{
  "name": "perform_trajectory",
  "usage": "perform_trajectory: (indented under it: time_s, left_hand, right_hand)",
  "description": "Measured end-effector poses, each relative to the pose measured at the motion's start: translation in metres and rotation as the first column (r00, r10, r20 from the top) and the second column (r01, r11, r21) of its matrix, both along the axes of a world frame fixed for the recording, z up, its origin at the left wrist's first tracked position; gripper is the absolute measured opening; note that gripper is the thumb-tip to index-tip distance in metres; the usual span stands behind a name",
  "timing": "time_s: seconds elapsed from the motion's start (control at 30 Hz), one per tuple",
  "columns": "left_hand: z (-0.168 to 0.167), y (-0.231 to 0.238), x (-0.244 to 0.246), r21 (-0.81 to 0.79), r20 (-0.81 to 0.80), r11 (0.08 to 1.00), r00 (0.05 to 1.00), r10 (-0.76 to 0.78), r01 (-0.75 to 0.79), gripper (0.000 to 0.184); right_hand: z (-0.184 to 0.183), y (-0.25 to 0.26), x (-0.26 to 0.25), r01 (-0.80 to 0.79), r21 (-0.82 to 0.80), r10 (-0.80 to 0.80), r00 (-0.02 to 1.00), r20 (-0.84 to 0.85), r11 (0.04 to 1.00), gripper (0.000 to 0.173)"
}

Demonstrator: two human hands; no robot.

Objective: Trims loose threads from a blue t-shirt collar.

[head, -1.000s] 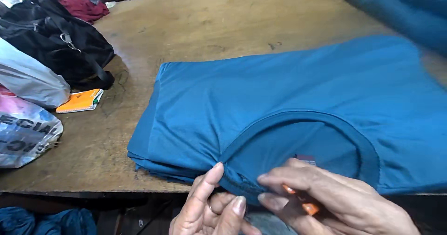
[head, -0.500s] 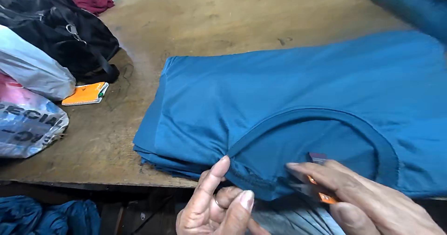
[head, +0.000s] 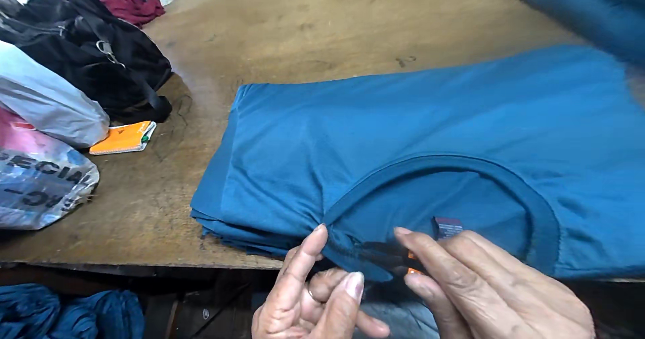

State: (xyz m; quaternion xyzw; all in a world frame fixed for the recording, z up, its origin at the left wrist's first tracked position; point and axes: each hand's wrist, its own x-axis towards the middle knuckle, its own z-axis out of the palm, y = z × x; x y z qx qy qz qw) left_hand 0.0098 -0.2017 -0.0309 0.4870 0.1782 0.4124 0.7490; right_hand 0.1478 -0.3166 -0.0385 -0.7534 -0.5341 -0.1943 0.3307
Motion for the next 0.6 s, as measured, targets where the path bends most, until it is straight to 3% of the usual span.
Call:
perform_trajectory:
  time_s: [0.43, 0.6]
  left_hand:
    - [-0.004, 0.001, 0.001, 0.158, -0.059, 0.987, 0.998, 0.001, 0.008, 0.049]
    - [-0.004, 0.006, 0.002, 0.063, -0.041, 0.998, 0.999, -0.002, 0.005, 0.038]
  right_hand:
    - [-0.004, -0.006, 0.006, 0.004, 0.003, -0.004, 1.0, -0.01, 1.0, 0.037]
    - [-0.003, -0.016, 0.015, -0.042, -0.02, 0.042, 0.999, -0.006, 0.999, 0.04]
